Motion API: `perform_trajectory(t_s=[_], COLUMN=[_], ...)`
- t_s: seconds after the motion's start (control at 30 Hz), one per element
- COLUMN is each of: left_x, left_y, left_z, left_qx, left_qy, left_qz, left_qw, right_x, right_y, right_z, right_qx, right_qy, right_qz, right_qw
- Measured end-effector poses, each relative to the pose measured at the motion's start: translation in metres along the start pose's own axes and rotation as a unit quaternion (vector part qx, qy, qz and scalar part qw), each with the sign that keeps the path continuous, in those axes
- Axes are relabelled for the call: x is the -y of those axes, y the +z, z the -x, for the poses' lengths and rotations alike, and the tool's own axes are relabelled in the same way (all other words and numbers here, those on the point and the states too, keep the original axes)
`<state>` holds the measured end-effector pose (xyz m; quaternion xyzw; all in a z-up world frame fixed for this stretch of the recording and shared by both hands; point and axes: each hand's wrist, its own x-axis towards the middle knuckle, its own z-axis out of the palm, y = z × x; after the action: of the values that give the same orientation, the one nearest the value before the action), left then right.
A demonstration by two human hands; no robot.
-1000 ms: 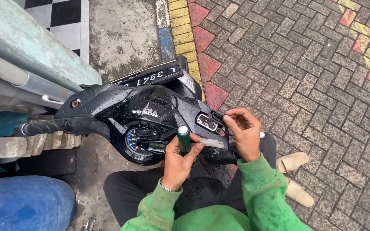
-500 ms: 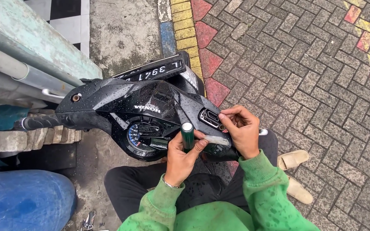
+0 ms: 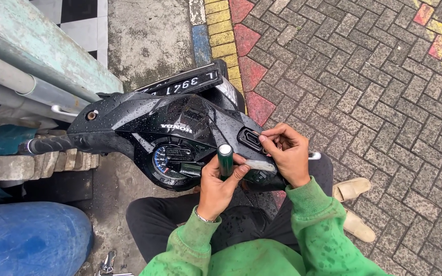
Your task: Removing a small plastic component from a motorcycle dashboard using a screwdriver.
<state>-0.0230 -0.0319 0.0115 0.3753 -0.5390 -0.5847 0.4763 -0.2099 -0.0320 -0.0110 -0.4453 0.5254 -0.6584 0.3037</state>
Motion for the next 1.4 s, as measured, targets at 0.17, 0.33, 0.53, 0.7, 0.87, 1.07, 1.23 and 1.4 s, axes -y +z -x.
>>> perform_trajectory(t_s=[0.17,0.33,0.53,0.7,0.87,1.07,1.23,1.4], left_x=[0.000,0.005,0.007,0.010,0.009,0.006,0.008,0.006], left_y=[0.001,-0.001,-0.001,-0.004,-0.004,-0.004,-0.003,-0.002], left_z=[0.000,0.000,0.003,0.000,0.001,0.001,0.001,0.000], left_qx=[-0.002,-0.003,-0.001,0.008,0.011,0.016,0.014,0.013], left_qy=[0.003,0.008,0.010,0.006,0.008,0.004,0.004,0.001], left_qz=[0.002,0.004,0.003,0.010,0.005,0.002,-0.002,-0.003], left_qw=[1.000,1.000,1.000,1.000,1.000,1.000,1.000,1.000], right_x=[0.001,0.003,0.023,0.052,0.056,0.047,0.047,0.048], right_y=[-0.001,-0.002,-0.002,0.001,0.009,0.009,0.008,0.010], right_z=[-0.002,-0.004,-0.005,-0.026,-0.024,-0.019,-0.018,-0.015], right_qx=[0.004,0.020,0.077,0.184,0.175,0.142,0.134,0.120], right_qy=[0.004,-0.013,-0.088,-0.168,-0.193,-0.184,-0.180,-0.169], right_qz=[0.006,0.022,0.065,0.218,0.242,0.223,0.216,0.211], right_qw=[1.000,0.999,0.991,0.944,0.935,0.947,0.950,0.955])
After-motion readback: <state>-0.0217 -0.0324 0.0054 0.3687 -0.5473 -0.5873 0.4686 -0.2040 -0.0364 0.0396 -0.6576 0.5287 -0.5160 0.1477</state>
